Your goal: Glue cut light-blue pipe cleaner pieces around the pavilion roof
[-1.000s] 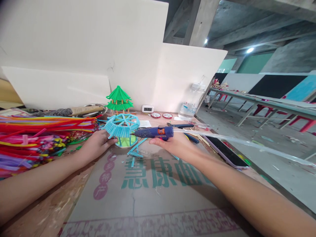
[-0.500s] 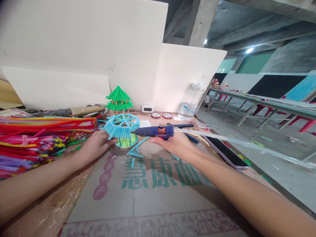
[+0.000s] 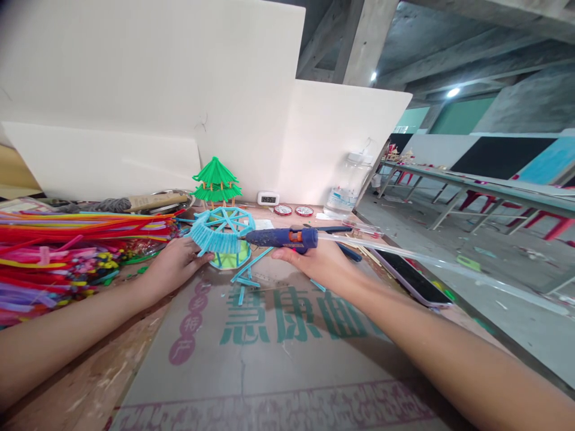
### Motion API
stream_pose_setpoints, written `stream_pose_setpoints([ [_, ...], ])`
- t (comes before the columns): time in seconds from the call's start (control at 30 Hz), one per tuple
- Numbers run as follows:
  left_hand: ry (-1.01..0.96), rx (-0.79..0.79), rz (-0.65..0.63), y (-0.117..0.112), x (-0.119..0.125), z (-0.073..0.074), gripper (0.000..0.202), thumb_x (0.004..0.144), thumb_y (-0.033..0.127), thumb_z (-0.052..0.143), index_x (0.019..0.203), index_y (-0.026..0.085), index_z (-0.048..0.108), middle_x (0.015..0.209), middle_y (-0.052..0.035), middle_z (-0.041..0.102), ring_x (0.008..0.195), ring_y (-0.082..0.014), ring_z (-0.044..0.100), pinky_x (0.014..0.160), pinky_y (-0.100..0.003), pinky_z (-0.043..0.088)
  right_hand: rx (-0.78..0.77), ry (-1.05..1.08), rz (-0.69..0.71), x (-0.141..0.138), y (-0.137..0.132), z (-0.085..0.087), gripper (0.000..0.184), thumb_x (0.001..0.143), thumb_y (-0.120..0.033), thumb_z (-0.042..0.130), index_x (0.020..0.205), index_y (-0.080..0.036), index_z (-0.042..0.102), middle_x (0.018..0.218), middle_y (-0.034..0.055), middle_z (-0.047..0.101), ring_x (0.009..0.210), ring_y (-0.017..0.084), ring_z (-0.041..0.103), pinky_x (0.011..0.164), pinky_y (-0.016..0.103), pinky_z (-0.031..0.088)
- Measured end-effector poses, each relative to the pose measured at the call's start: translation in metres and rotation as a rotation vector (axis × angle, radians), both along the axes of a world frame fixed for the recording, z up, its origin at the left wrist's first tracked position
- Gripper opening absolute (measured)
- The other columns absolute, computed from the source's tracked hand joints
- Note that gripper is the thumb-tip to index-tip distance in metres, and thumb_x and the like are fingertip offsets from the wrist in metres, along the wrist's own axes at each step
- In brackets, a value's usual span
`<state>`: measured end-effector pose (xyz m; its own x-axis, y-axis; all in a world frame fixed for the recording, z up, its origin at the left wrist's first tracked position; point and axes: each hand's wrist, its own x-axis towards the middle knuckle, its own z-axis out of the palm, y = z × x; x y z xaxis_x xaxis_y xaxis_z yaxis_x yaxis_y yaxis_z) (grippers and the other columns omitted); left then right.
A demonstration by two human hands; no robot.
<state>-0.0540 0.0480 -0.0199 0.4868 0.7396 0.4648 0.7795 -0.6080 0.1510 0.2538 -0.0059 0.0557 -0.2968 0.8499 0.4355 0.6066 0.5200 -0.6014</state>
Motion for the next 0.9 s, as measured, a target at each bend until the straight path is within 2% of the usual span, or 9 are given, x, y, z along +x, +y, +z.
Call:
stream_pose_setpoints([
  [0.17,-0.01,-0.016,-0.01,0.0012,-0.0005,-0.0006,0.029,0.095,0.038,0.047,0.085,0.018,0.067,0.095,-0.0075,0.069,0.094,-0.0239,0.061,0.081,-0.035,0.043,0.009,0.032,0.007,-0.0001,0.0008,-0.001,0.032,0.078,-0.039,0.07,0.106,-0.023,0.07,0.109,0.0051,0.073,0.101,0.027,0.068,0.091,0.041,0.055],
  [0.43,-0.004,0.001,0.012,-0.0008,0.0002,-0.0006,0.03,0.095,0.038,0.048,0.084,0.019,0.069,0.088,-0.0067,0.069,0.088,-0.024,0.061,0.076,-0.034,0.041,0.046,0.045,0.019,-0.0003,0.0004,-0.0008,0.035,0.08,-0.038,0.068,0.11,-0.021,0.069,0.115,0.005,0.072,0.107,0.026,0.066,0.097,0.042,0.051],
  [0.6,0.023,0.013,0.035,-0.0026,0.0011,0.0012,0.031,0.095,0.039,0.048,0.086,0.019,0.07,0.079,-0.0061,0.067,0.084,-0.0234,0.062,0.072,-0.033,0.04,0.03,0.015,-0.024,0.0004,0.0003,-0.0008,0.032,0.08,-0.039,0.068,0.107,-0.021,0.07,0.111,0.0046,0.073,0.104,0.026,0.067,0.096,0.043,0.052],
  [0.9,0.009,0.015,0.02,-0.001,0.0002,-0.0002,0.032,0.095,0.04,0.047,0.085,0.019,0.07,0.077,-0.0058,0.066,0.082,-0.023,0.061,0.071,-0.032,0.039,0.059,-0.036,0.015,0.001,0.0019,0.0008,0.035,0.081,-0.041,0.065,0.111,-0.023,0.069,0.119,0.0035,0.07,0.112,0.026,0.064,0.101,0.043,0.048],
])
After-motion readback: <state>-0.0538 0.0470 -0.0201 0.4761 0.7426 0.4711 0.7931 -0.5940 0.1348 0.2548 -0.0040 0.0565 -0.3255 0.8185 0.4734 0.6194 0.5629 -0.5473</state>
